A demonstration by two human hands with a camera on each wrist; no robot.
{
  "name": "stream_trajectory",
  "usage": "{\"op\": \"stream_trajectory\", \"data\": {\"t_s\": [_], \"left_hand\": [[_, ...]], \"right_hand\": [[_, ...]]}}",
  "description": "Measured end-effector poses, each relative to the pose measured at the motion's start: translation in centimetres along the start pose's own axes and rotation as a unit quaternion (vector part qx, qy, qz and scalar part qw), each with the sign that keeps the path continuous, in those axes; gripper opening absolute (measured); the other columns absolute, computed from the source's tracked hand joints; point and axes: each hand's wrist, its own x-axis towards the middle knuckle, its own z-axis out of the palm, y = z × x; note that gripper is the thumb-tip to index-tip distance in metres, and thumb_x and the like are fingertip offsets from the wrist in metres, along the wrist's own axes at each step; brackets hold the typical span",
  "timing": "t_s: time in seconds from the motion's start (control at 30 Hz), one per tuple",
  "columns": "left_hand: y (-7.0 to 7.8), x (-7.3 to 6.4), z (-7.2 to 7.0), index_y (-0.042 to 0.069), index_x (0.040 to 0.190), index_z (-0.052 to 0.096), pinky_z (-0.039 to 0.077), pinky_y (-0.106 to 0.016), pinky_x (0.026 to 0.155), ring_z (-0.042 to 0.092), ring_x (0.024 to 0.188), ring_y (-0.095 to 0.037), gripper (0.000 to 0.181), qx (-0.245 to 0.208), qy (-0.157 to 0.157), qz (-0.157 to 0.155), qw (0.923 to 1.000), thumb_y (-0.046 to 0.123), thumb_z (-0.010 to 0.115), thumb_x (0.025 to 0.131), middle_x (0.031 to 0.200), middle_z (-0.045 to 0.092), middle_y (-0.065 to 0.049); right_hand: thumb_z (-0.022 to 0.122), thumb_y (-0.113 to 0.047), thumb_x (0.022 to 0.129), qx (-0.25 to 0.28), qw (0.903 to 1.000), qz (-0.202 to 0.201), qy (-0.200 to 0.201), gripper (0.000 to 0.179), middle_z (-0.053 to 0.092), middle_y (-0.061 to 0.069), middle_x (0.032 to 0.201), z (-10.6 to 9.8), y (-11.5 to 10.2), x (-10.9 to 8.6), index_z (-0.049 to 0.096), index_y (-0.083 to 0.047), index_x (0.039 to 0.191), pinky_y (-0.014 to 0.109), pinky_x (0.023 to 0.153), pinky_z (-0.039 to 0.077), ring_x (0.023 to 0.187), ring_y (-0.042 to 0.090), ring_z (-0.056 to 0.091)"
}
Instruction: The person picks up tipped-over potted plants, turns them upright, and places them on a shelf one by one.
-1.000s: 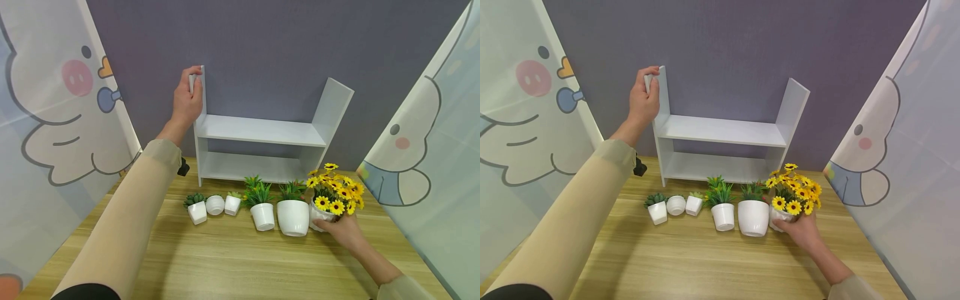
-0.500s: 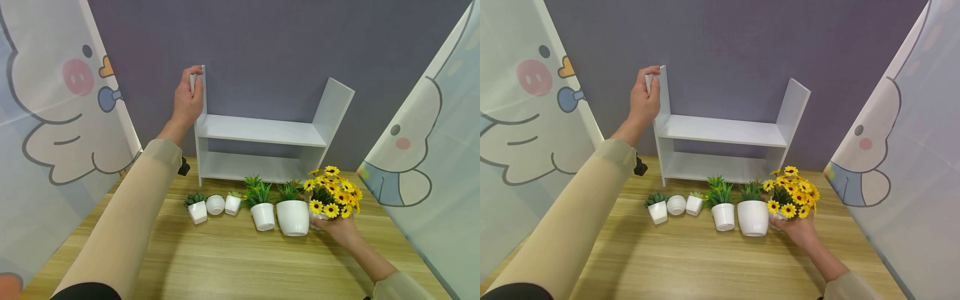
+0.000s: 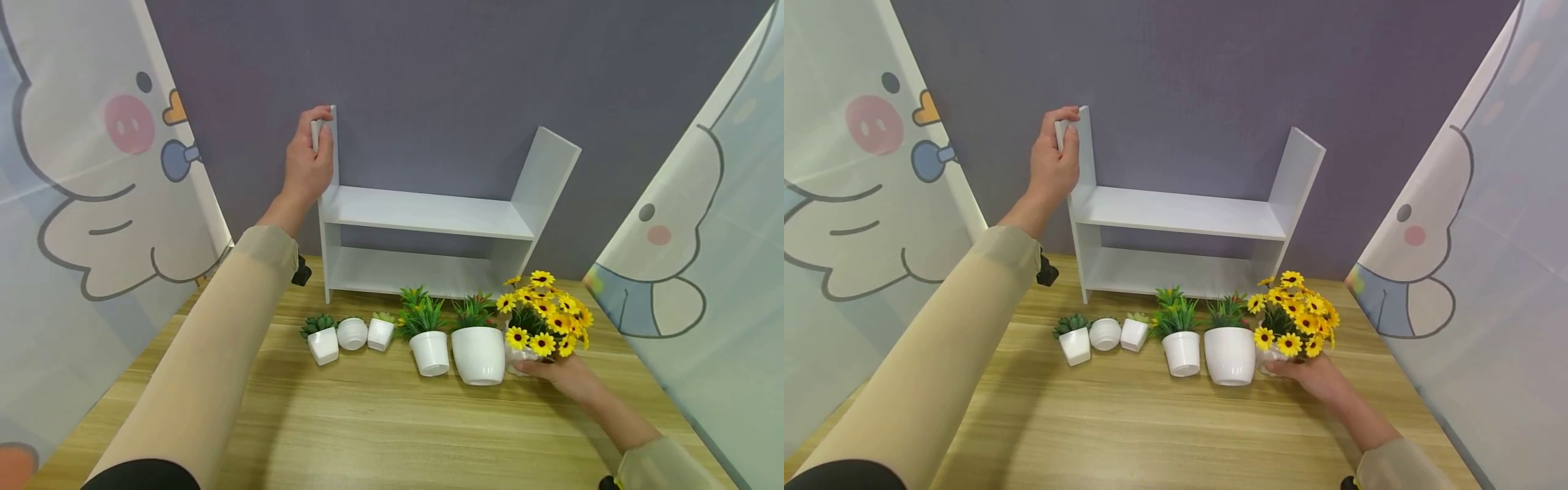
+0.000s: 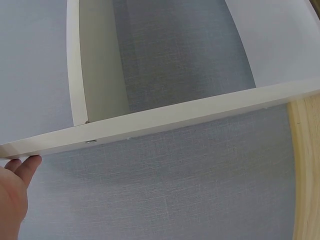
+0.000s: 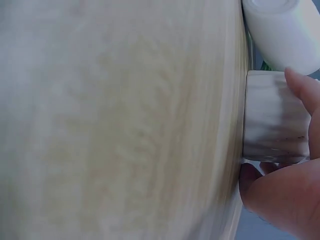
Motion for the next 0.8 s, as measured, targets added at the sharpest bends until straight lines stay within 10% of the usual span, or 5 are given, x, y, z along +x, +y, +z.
{"op": "stream_trajectory", "data": {"t_s": [0.17,0.33,0.5,0.63,0.8], "left_hand": [[0.0,-0.1,0.0,0.015,0.147,0.051,0.036,-0.028,0.066,0.035,0.063,-0.008,0.035,0.005,-0.003,-0.002,1.0,0.031,0.037,0.119,0.169,0.052,0.006],[0.2,0.0,0.1,0.014,0.148,0.051,0.036,-0.028,0.067,0.037,0.065,-0.013,0.036,0.008,-0.006,0.0,0.9999,0.03,0.036,0.119,0.169,0.05,0.008],[0.4,0.0,0.1,0.012,0.147,0.051,0.04,-0.027,0.082,0.062,0.111,-0.018,0.036,0.008,-0.008,-0.001,0.9999,0.027,0.037,0.118,0.172,0.048,0.008],[0.5,-0.1,0.2,0.01,0.148,0.051,0.045,-0.027,0.104,0.052,0.15,-0.016,0.036,0.013,-0.012,0.001,0.9998,0.024,0.037,0.118,0.174,0.044,0.004],[0.5,0.0,0.2,0.009,0.149,0.051,0.044,-0.031,0.115,0.048,0.154,-0.016,0.036,0.02,-0.012,0.013,0.9996,0.021,0.037,0.118,0.172,0.045,-0.002]], "right_hand": [[0.083,-0.031,0.1,-0.001,1.0,-0.005,-0.008,0.088,0.05,0.023,0.162,-0.2,-0.1,0.3,0.033,0.0,0.165,0.017,0.1,0.046,0.134,0.014,0.051],[0.084,-0.031,0.099,0.004,1.0,0.003,-0.008,0.093,0.044,0.027,0.166,-0.1,0.1,0.5,0.029,0.002,0.167,0.053,0.12,0.042,0.149,0.041,0.046],[0.084,-0.03,0.098,0.006,1.0,0.001,0.003,0.099,0.038,0.031,0.168,0.0,0.4,0.6,0.023,0.004,0.168,0.073,0.124,0.03,0.154,0.051,0.038],[0.084,-0.029,0.099,0.002,0.9995,-0.018,0.027,0.097,0.04,0.026,0.168,0.0,0.3,0.3,0.023,-0.002,0.17,0.054,0.122,0.039,0.152,0.042,0.041],[0.084,-0.025,0.099,0.017,0.9962,-0.054,0.066,0.093,0.043,0.015,0.165,-0.5,-0.6,-0.3,0.025,-0.008,0.169,0.012,0.103,0.039,0.139,0.005,0.045]]}}
